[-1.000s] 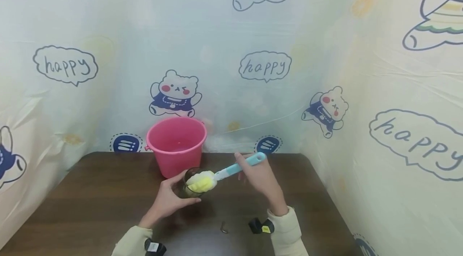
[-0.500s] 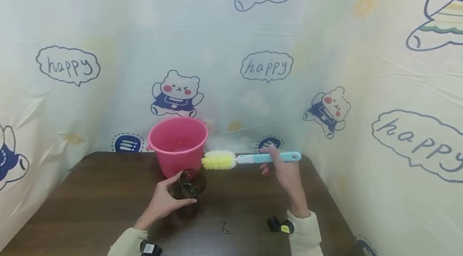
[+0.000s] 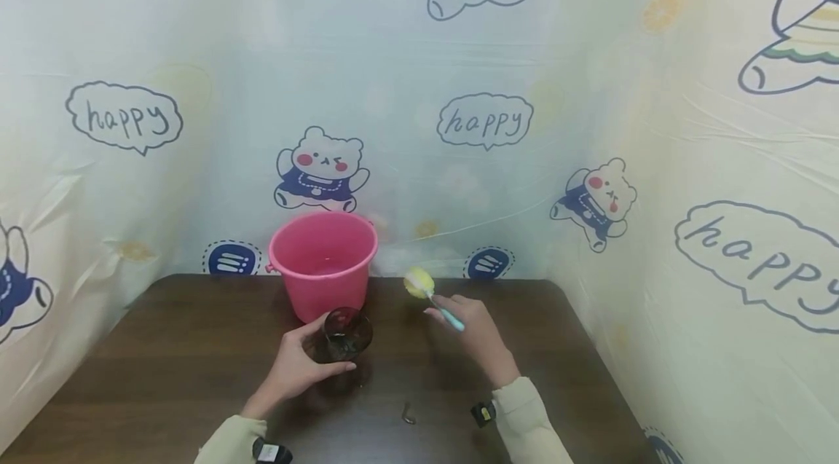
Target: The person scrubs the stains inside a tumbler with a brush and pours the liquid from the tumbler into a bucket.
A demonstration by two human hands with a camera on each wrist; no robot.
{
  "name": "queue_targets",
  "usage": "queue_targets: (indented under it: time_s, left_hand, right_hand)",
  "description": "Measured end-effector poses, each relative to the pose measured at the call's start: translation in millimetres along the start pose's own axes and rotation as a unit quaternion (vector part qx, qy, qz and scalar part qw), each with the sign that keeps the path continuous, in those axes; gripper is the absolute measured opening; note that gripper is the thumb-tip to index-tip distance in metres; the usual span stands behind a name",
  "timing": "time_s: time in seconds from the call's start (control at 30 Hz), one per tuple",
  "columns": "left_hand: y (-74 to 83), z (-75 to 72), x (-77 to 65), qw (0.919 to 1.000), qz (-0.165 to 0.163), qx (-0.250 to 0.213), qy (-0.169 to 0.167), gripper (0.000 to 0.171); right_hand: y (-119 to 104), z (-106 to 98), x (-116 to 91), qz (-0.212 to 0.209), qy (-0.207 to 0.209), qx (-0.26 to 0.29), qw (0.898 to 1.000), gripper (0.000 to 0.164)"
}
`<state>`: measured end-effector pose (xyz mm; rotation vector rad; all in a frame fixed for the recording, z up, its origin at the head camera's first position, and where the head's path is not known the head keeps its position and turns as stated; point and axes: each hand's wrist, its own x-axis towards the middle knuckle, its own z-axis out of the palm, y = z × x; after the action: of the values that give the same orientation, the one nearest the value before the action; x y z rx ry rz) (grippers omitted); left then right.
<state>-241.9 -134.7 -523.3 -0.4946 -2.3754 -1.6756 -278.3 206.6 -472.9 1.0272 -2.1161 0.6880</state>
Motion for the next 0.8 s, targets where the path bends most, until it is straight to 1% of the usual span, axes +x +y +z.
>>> queue_targets:
  time_s: [0.07, 0.13, 0.2, 0.3, 0.43, 0.53, 0.6, 0.7, 0.8]
  left_hand:
    - [-0.1, -0.2, -0.2, 1.0, -0.001, -0.003, 0.001, 0.094]
    - [-0.1, -0.6, -0.3, 1.0, 0.0, -0.007, 0.002, 0.094]
    - [0.0, -0.9, -0.6, 1.0, 0.0, -0.008, 0.001, 0.095]
    - [-0.6, -0.9, -0.5, 0.9999, 0.003, -0.01, -0.003, 0.093]
    - [-2.6, -0.5, -0.1, 0.9997, 0.015, -0.016, -0.004, 0.091]
    - [-4.4, -0.6, 0.1, 0.9995, 0.026, -0.017, -0.003, 0.091]
    - [-5.4, -0.6, 0.0, 0.9995, 0.027, -0.013, -0.004, 0.091]
    - [-5.3, -0.6, 0.0, 0.9997, 0.021, -0.009, -0.008, 0.091]
    - [-4.7, -0.4, 0.0, 0.9998, 0.016, -0.008, -0.01, 0.089]
  right_hand:
    - [1, 8, -3, -0.024, -0.014, -0.044, 0.999, 0.027]
    - [2, 16, -6, -0.034, -0.042, -0.086, 0.995, 0.028]
    - [1, 21, -8, -0.042, -0.078, -0.129, 0.988, 0.024]
    - [0, 26, -11, -0.036, -0.143, -0.161, 0.976, 0.02]
    - [-2, 29, -13, -0.009, -0.225, -0.163, 0.961, 0.021]
    - [-6, 31, -13, 0.01, -0.293, -0.161, 0.942, 0.02]
    - [-8, 32, -13, 0.019, -0.332, -0.157, 0.93, 0.022]
    - [-11, 35, -15, 0.037, -0.374, -0.144, 0.916, 0.034]
    - [-11, 40, -17, 0.053, -0.403, -0.13, 0.905, 0.035]
